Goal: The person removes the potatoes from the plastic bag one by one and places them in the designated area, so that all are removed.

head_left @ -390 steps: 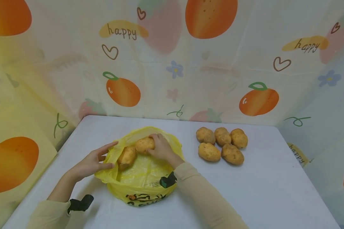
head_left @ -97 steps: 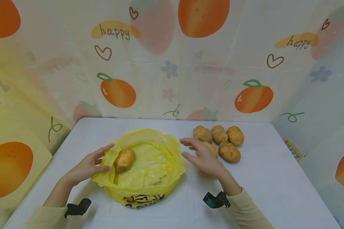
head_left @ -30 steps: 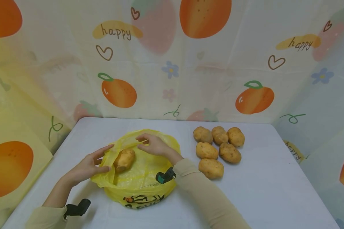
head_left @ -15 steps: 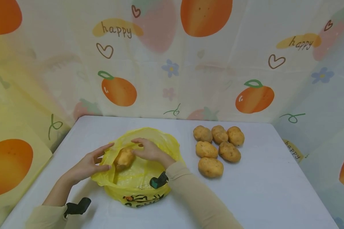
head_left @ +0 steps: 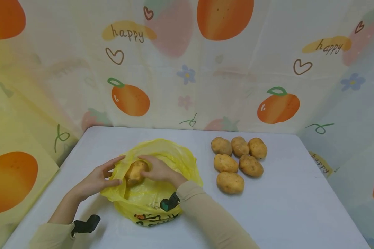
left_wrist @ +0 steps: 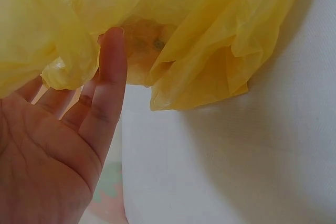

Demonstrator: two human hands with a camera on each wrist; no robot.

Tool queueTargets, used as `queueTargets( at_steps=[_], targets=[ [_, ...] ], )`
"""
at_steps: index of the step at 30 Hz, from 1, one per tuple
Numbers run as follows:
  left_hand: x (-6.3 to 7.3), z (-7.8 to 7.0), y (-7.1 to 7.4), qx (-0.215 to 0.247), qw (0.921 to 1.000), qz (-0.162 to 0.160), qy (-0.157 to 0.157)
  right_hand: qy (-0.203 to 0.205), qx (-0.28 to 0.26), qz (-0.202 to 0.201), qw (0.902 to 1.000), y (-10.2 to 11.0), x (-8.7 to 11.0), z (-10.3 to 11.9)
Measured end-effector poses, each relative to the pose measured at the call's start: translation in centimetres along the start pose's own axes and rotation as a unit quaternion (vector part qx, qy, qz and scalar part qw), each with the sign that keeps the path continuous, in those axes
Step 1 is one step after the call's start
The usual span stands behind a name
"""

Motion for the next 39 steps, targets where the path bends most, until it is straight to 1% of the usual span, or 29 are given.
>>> queueTargets(
  at_steps=[3, 8, 18, 22, 26, 29, 34, 36, 39],
  targets=[
    [-0.06, -0.02, -0.02, -0.004, 1.0000, -0.001, -0.001, -0.010, 0.004, 0.008, 0.9999, -0.26, 0.18, -0.07],
    [-0.14, -0.04, -0.06, -0.010, 0.9999, -0.004, 0.003, -0.012, 0.008, 0.001, 0.9999, -0.29, 0.43, 0.02],
    [-0.18, 0.25, -0.09, -0.008, 0.9999, -0.004, 0.006, -0.037, 0.038, 0.008, 0.9986, -0.60, 0.59, -0.17],
    [-0.13, 0.28, -0.14, -0.006, 0.9999, -0.003, 0.007, -0.041, 0.026, 0.007, 0.9988, -0.87, 0.52, -0.08],
    [-0.08, 0.28, -0.17, -0.004, 1.0000, -0.003, 0.006, -0.047, 0.016, 0.018, 0.9986, -0.86, 0.69, 0.21],
    [-0.03, 0.27, -0.16, -0.004, 1.0000, -0.003, 0.005, -0.044, 0.020, 0.026, 0.9985, -0.81, 0.84, 0.44],
    [0.01, 0.23, -0.13, -0.006, 1.0000, -0.003, 0.004, -0.019, 0.031, 0.025, 0.9991, -0.72, 0.83, 0.59],
    [0.01, 0.23, -0.09, -0.004, 1.0000, -0.002, 0.003, -0.017, 0.045, 0.027, 0.9985, -0.66, 0.82, 0.56],
    [0.01, 0.25, -0.06, 0.001, 1.0000, 0.000, 0.001, -0.026, 0.061, 0.032, 0.9973, -0.60, 0.83, 0.41]
  ],
)
Point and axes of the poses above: each hand's wrist, its own x-axis away from the middle knuckle, its own y-axis out of the back of the hand, z = x × y, the point moved 2 cm from there along -x, towards the middle knuckle, and after that the axes turned 14 degrees about x, right-handed, at the moved point
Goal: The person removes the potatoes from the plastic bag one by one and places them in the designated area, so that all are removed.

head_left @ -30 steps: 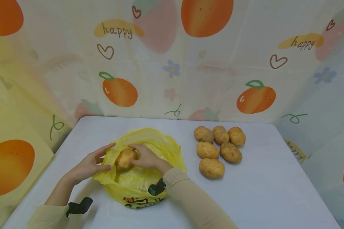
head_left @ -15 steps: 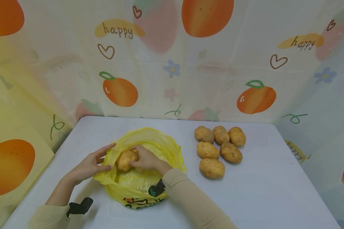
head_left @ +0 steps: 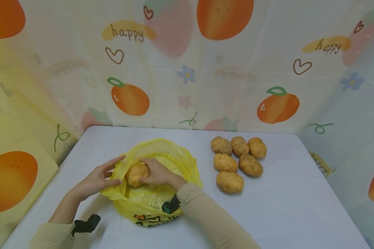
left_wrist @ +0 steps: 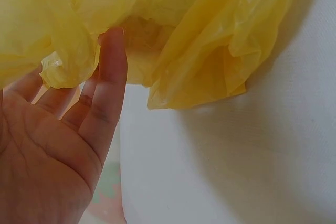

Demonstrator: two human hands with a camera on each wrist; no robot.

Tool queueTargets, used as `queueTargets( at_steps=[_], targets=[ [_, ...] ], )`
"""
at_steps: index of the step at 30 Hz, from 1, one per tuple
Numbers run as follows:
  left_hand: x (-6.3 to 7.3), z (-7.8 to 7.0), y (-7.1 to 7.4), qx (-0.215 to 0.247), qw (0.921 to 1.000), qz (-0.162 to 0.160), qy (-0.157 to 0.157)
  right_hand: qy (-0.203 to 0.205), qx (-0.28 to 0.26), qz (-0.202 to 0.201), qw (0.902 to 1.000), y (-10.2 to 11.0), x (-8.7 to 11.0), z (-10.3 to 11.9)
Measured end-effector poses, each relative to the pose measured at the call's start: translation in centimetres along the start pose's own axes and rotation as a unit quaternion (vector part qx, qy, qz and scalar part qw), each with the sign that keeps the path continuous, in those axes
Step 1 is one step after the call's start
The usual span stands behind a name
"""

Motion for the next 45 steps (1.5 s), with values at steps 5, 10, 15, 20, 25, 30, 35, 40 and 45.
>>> queueTargets(
  at_steps=[5, 10, 15, 20, 25, 30, 35, 40, 45],
  targets=[
    [-0.1, -0.1, 0.0, 0.002, 1.0000, 0.001, -0.001, -0.006, 0.005, -0.001, 1.0000, 0.2, 0.1, -0.3],
    [0.0, -0.2, 0.0, 0.004, 1.0000, 0.000, 0.002, 0.002, 0.006, -0.006, 1.0000, 0.6, 0.2, -0.6],
    [0.0, -0.3, 0.0, 0.003, 1.0000, 0.000, 0.000, 0.014, 0.000, -0.005, 0.9999, 1.3, 0.4, -0.7],
    [0.0, -0.3, 0.0, -0.001, 1.0000, 0.000, 0.001, 0.030, 0.006, -0.013, 0.9995, 2.4, 0.8, -0.7],
    [0.0, -0.3, 0.0, 0.002, 1.0000, 0.001, 0.006, 0.042, -0.012, -0.020, 0.9988, 3.5, 1.1, -0.5],
    [-0.1, -0.2, 0.0, 0.006, 0.9999, 0.002, 0.008, 0.054, -0.022, -0.037, 0.9976, 4.2, 1.2, -0.3],
    [-0.1, 0.0, 0.2, 0.002, 1.0000, 0.000, 0.009, 0.045, -0.030, -0.057, 0.9970, 5.1, 1.7, -0.2],
    [-0.1, 0.1, 0.3, 0.000, 0.9999, -0.002, 0.012, 0.028, -0.038, -0.085, 0.9953, 6.1, 2.4, -0.1],
    [-0.2, 0.0, 0.3, 0.002, 0.9999, 0.000, 0.013, 0.018, -0.064, -0.116, 0.9910, 6.9, 3.1, -0.1]
  ],
)
Point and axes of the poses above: each hand's wrist, its own x-axis away from the middle knuckle, its own y-axis out of the back of the hand, z = x × y, the point moved 2 cm from there along -x, towards the middle knuckle, and after that the axes turned 14 degrees about x, right-handed, at the moved point
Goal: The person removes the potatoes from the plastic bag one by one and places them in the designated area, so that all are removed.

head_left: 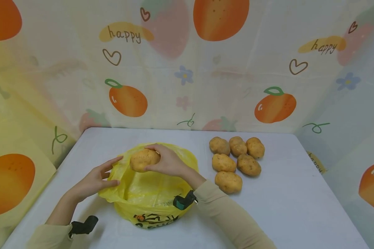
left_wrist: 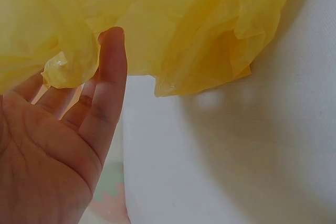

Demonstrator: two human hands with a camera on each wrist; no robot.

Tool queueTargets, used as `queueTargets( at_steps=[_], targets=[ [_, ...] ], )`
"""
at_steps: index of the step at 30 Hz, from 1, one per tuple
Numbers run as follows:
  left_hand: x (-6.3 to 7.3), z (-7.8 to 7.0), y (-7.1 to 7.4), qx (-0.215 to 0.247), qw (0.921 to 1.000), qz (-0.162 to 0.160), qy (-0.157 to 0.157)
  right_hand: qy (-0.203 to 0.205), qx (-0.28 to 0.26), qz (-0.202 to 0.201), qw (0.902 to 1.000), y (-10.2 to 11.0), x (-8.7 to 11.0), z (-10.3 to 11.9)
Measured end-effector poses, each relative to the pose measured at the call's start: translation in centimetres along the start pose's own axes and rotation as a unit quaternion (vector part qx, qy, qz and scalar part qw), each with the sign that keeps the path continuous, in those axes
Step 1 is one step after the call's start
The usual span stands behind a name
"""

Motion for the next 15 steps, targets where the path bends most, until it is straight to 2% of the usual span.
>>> queueTargets(
  at_steps=[7, 15],
  targets=[
    [0.1, -0.2, 0.0, 0.005, 1.0000, 0.002, -0.004, 0.006, -0.011, -0.020, 0.9997, 0.8, 0.9, 0.0],
    [0.4, -0.3, 0.1, 0.001, 0.9999, 0.003, -0.013, -0.011, -0.017, -0.025, 0.9995, 1.8, 2.4, -0.2]
  ],
)
Point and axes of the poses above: each hand's wrist, its own x-axis away from the middle knuckle, its own y-axis out of the back of the hand, z = x × y, the point moved 2 cm from there along -x, towards the middle knuckle, and after that the axes turned 14 degrees about x, right-handed, at the moved point
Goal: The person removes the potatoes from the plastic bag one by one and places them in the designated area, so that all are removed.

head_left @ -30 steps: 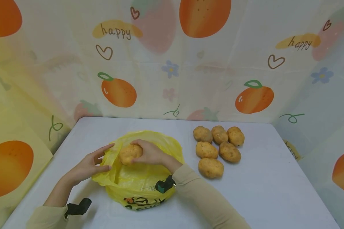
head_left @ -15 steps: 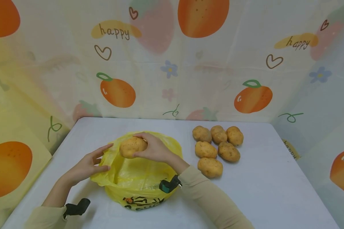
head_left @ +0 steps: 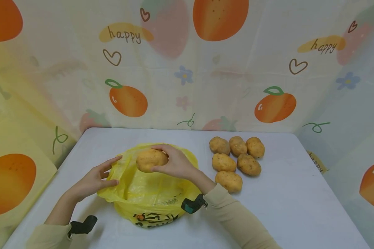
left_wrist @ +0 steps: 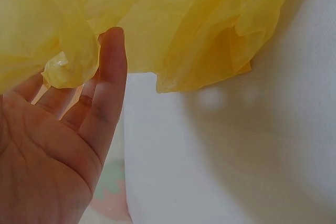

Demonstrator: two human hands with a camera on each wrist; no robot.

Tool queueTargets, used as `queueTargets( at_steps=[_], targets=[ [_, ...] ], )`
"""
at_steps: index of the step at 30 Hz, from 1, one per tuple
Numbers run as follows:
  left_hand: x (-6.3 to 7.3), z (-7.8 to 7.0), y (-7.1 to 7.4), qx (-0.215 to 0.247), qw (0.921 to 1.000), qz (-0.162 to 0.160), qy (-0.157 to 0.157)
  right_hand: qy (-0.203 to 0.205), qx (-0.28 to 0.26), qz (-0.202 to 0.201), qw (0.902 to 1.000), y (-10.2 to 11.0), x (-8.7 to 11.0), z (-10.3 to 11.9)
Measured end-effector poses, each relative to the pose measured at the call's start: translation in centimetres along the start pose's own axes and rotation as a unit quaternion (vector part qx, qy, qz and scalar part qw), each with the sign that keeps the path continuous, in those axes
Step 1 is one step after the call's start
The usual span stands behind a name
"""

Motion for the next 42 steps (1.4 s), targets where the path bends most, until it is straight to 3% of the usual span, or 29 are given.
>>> queueTargets(
  at_steps=[17, 24, 31, 42],
  targets=[
    [-0.1, 0.2, -0.2, -0.015, 0.9999, -0.006, -0.002, -0.007, -0.007, -0.061, 0.9981, 2.4, 4.0, -2.5],
    [-0.2, 0.1, -0.3, -0.007, 0.9999, -0.006, 0.002, -0.032, -0.020, -0.065, 0.9972, 3.1, 5.6, -3.6],
    [-0.1, 0.1, -0.4, -0.006, 1.0000, -0.007, 0.003, -0.045, -0.073, -0.070, 0.9939, 4.0, 7.7, -4.4],
    [0.0, 0.2, -0.4, -0.009, 0.9999, -0.007, 0.000, -0.076, -0.076, -0.107, 0.9884, 5.4, 11.2, -5.1]
  ],
)
Point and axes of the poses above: each hand's wrist, its own x-axis away from the middle knuckle, its own y-axis out of the back of the hand, z = x × y, the point moved 2 cm from there along -x, towards the middle knuckle, and after that the axes turned 14 degrees about x, right-handed, at the moved point
